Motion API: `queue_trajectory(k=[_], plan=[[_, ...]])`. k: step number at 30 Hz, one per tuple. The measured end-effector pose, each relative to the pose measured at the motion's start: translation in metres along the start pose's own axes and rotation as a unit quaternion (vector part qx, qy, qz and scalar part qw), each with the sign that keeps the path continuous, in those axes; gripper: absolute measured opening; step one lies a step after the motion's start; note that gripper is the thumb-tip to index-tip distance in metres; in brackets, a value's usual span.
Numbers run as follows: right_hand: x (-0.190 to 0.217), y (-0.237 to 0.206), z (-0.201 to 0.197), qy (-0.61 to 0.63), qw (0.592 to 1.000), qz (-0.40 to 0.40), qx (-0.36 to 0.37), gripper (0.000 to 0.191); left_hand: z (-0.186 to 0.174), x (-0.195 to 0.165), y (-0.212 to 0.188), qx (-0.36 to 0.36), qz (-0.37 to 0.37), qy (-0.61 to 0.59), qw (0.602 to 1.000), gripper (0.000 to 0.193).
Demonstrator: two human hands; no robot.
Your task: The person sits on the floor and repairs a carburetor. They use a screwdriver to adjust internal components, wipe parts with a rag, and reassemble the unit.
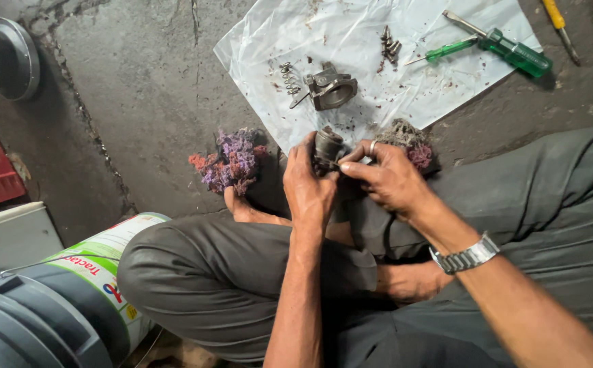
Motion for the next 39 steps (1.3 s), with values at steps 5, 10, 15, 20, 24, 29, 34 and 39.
queue_trajectory(k=[5,10,15,20,24,29,34,39], plan=[[-0.007,-0.004,0.01,0.025,0.999,-0.013,-0.023,0.014,0.002,0.001,0.001,-0.004,0.006,0.0,1.0,0.068],[0.006,-0.013,-0.002,0.092,0.995,0.042,-0.003,0.015,0.002,-0.001,0.0,0.015,-0.016,-0.015,1.0,0.07],[0.016,-0.018,-0.015,0.064,0.997,0.025,-0.03,0.017,0.0,-0.004,0.003,0.025,-0.031,-0.037,0.999,0.071],[0.009,-0.016,-0.009,0.015,0.998,-0.055,-0.027,0.018,-0.001,-0.007,0.003,0.031,-0.02,-0.054,0.998,0.074],[0.004,-0.013,-0.008,-0.046,0.996,-0.07,-0.035,0.019,-0.001,-0.006,0.001,0.043,-0.031,-0.091,0.994,0.079],[0.006,-0.015,-0.008,-0.181,0.972,-0.129,-0.081,0.018,0.003,0.0,-0.002,0.038,-0.091,-0.143,0.985,0.073],[0.001,-0.017,-0.011,-0.202,0.974,-0.076,-0.071,0.017,0.009,0.008,-0.009,0.022,-0.056,-0.049,0.997,0.085],[-0.003,-0.014,-0.015,-0.194,0.978,-0.07,-0.014,0.018,0.011,0.016,-0.007,0.027,-0.078,-0.032,0.996,0.086]])
Point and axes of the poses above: each hand's wrist, its own y-axis towards the middle knuckle, its own z-axis out of the palm, x = y × z, the point moved 1 cm from there along y, towards the middle knuckle, and after that the axes turned 14 degrees about -y, right-handed, at the moved point
